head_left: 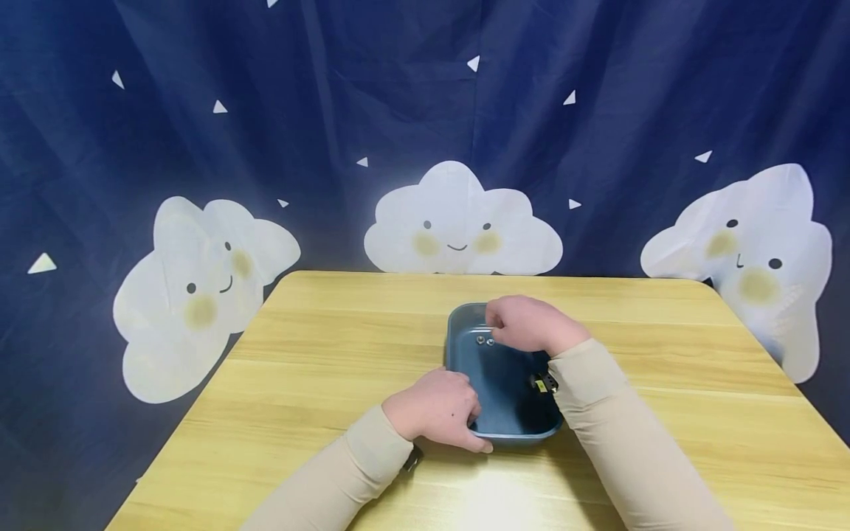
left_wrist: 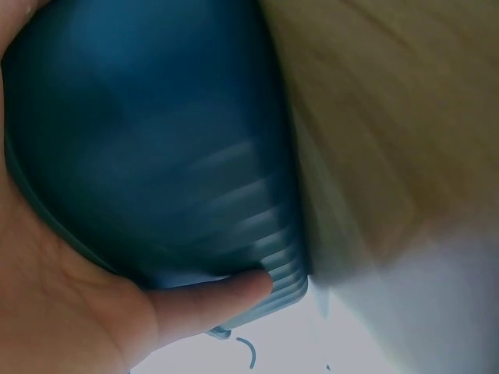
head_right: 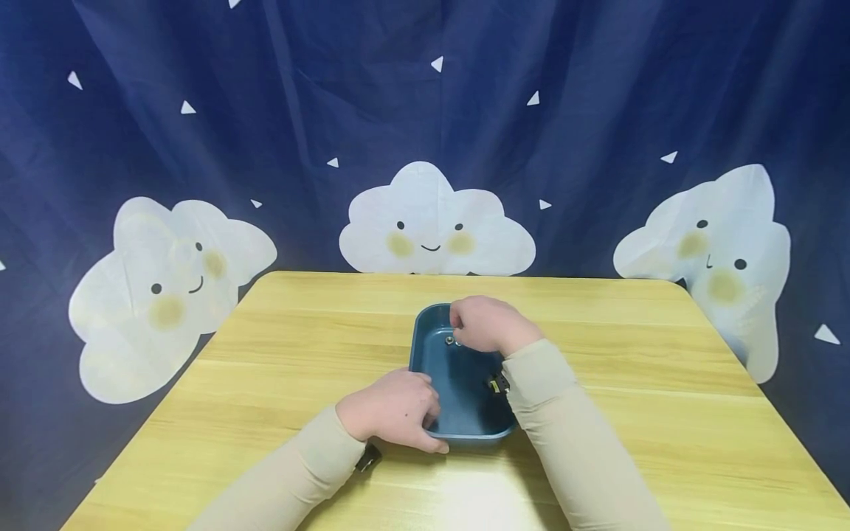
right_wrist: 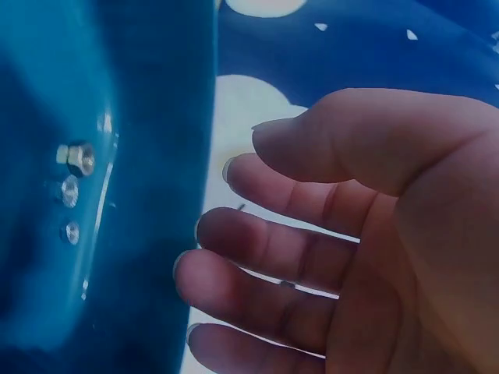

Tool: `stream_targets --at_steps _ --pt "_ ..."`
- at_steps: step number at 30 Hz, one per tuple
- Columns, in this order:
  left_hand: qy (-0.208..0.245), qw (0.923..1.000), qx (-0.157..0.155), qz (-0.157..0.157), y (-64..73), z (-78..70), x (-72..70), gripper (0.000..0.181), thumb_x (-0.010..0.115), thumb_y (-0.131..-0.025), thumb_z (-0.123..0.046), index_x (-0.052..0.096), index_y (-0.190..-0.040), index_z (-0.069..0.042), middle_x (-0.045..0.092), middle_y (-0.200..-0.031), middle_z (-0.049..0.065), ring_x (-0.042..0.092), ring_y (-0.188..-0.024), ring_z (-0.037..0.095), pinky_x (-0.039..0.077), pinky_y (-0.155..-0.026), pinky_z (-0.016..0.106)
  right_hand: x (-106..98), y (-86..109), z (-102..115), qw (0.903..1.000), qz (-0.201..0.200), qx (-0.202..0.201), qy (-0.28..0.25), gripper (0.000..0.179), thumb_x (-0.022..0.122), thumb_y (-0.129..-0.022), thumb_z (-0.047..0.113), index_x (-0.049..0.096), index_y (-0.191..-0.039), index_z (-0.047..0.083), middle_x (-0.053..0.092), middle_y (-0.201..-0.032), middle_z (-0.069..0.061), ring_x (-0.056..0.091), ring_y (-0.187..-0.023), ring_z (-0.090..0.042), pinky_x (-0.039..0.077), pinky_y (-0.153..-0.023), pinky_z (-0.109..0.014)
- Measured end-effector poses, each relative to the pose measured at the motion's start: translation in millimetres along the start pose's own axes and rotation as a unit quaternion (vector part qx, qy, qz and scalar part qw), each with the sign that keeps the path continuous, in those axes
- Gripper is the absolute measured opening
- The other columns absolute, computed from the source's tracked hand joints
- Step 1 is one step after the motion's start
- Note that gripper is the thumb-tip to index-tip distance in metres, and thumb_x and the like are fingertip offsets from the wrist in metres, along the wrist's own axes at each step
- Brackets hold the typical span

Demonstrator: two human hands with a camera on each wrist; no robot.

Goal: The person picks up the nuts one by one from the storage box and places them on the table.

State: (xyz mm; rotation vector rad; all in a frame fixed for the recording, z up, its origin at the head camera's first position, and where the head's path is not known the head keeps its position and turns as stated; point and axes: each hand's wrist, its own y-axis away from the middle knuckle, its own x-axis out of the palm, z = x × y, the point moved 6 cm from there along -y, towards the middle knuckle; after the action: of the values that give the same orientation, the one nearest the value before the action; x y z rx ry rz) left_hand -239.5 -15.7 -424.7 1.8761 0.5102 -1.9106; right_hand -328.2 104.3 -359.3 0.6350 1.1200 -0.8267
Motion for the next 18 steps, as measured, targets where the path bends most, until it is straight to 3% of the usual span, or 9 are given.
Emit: stream_targets --at_steps 3,6,13,18 --pt "-0.001 1.0 0.0 0.003 -0.4 0.1 0.8 0.056 0.068 -0.078 -0.072 0.048 -0.048 -0.029 0.043 -0.05 -0.016 0.044 -0.061 0.006 0.035 -0.056 0.026 6 -7.0 0 0.9999 0.011 -0.001 0.004 0.01 0.062 -0.089 0.009 0.059 -0.08 0.013 0.045 -0.071 0.002 0.043 -0.065 -0.017 0.036 -0.064 -0.035" --pt "-0.006 1.0 0.001 0.002 -0.4 0.1 0.9 0.055 0.067 -0.078 -0.072 0.049 -0.049 -0.029 0.043 -0.051 -0.016 0.045 -0.062 0.006 0.036 -0.056 0.026 13 -13.0 -2 0.9997 0.023 0.01 0.007 0.002 0.063 -0.09 0.01 0.064 -0.089 0.01 0.051 -0.076 0.0 0.045 -0.068 -0.019 0.038 -0.066 -0.035" --pt "-0.009 0.9999 -0.004 0.004 0.7 -0.2 -0.2 0.054 0.067 -0.077 -0.073 0.05 -0.05 -0.03 0.044 -0.056 -0.015 0.046 -0.064 0.007 0.036 -0.056 0.027 35 -23.2 -13 0.997 0.055 0.045 0.032 0.017 0.062 -0.091 0.014 0.069 -0.105 0.006 0.066 -0.093 -0.005 0.056 -0.078 -0.021 0.047 -0.074 -0.038" --pt "-0.009 1.0 -0.003 0.003 0.6 0.1 -0.3 0.054 0.067 -0.077 -0.073 0.05 -0.05 -0.03 0.044 -0.057 -0.016 0.046 -0.064 0.006 0.036 -0.057 0.027 43 -25.2 -20 0.995 0.064 0.064 0.041 0.02 0.064 -0.092 0.016 0.068 -0.109 0.006 0.067 -0.101 -0.007 0.057 -0.081 -0.021 0.049 -0.077 -0.039"
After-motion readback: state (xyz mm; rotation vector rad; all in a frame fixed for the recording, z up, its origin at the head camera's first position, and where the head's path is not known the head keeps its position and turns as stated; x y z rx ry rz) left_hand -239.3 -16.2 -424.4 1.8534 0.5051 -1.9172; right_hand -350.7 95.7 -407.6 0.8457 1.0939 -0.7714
